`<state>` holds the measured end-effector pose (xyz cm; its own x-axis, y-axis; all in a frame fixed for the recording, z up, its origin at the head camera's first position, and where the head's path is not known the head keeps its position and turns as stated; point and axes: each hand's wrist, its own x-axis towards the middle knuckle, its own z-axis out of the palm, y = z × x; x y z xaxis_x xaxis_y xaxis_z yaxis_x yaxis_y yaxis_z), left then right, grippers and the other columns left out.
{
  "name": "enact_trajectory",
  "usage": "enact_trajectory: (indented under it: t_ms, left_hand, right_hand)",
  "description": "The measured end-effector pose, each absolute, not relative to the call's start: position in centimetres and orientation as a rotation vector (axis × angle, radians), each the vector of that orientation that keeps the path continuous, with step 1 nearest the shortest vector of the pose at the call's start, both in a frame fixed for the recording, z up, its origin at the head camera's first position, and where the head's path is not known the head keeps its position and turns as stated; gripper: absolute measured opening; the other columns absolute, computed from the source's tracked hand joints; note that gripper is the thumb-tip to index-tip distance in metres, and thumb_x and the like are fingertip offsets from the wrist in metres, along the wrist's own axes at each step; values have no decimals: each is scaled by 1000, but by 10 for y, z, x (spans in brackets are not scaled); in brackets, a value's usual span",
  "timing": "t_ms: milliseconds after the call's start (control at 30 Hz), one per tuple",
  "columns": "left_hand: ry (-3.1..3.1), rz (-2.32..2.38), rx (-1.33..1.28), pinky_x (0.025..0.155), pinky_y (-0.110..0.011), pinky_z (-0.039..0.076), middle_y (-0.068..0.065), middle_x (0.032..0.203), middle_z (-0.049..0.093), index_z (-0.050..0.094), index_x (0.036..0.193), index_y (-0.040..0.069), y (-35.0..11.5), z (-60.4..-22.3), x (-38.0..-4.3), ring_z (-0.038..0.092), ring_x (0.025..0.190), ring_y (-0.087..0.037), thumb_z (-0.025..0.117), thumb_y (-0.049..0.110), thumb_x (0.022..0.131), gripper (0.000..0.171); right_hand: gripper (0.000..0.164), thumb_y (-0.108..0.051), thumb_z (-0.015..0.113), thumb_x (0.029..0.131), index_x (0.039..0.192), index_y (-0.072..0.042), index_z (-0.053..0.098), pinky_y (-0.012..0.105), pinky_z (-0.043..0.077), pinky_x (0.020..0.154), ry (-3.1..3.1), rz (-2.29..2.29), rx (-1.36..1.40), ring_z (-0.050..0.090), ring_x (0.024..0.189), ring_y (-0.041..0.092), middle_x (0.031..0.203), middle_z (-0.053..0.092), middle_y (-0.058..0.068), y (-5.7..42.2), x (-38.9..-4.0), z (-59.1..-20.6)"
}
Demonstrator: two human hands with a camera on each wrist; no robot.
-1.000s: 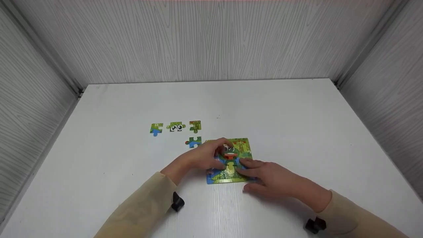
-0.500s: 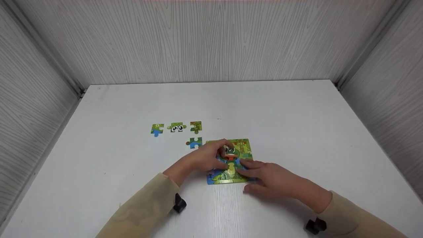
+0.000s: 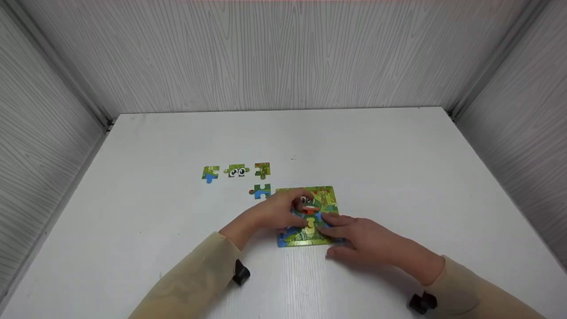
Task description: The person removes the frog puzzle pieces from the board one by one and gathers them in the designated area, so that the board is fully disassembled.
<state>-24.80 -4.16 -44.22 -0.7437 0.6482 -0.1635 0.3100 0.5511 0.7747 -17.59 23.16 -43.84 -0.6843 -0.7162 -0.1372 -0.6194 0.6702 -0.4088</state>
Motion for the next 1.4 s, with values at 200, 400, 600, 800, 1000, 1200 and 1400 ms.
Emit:
enact_trajectory:
  t_ms: [200, 400, 600, 800, 1000, 1200, 1400]
  left_hand:
    - [2336, 1075, 766, 91, -37, 50, -3, 110, 63, 56, 149, 17, -43, -441, -249, 59, 96, -19, 81, 20, 95, 59]
    - [2302, 1116, 704, 91, -36, 51, -2, 112, 63, 56, 148, 19, -47, -438, -249, 59, 98, -20, 81, 21, 96, 57]
    - [2270, 1185, 733, 92, -37, 51, -3, 112, 64, 57, 148, 17, -48, -438, -251, 59, 98, -19, 80, 19, 95, 57]
    - [2234, 1244, 784, 96, -38, 52, -9, 114, 67, 56, 148, 13, -50, -436, -255, 62, 100, -20, 80, 19, 95, 59]
    - [2265, 1272, 795, 101, -39, 52, -4, 118, 66, 55, 150, 13, -63, -426, -260, 62, 107, -21, 80, 20, 95, 61]
    - [2345, 1294, 731, 101, -41, 53, -2, 120, 66, 57, 147, 20, -90, -418, -264, 62, 110, -22, 82, 21, 94, 59]
    - [2413, 1323, 663, 99, -41, 53, -4, 123, 65, 57, 148, 18, -121, -410, -268, 61, 112, -24, 83, 20, 93, 60]
  right_hand:
    - [68, -59, 59, 104, 156, -15, 55, 53, 42, 115, 2588, -496, -1048, 39, 153, 31, 169, 37, 6, 232, -177, -437]
    - [68, -58, 60, 104, 155, -15, 55, 52, 44, 114, 2592, -484, -1059, 40, 152, 31, 168, 38, 7, 230, -177, -438]
    - [68, -59, 60, 103, 155, -15, 55, 51, 44, 114, 2605, -477, -1037, 40, 152, 30, 168, 39, 7, 232, -176, -440]
    - [68, -61, 59, 103, 155, -17, 56, 53, 44, 114, 2610, -481, -1003, 40, 152, 30, 168, 39, 6, 232, -173, -440]
    - [67, -61, 59, 103, 156, -18, 56, 53, 43, 114, 2612, -470, -983, 40, 152, 30, 168, 39, 5, 230, -173, -438]
    - [69, -62, 59, 103, 156, -18, 55, 53, 43, 115, 2606, -454, -953, 40, 153, 30, 168, 39, 5, 228, -175, -439]
    - [68, -61, 61, 102, 156, -20, 55, 52, 42, 116, 2612, -448, -950, 38, 153, 29, 168, 39, 4, 228, -177, -440]
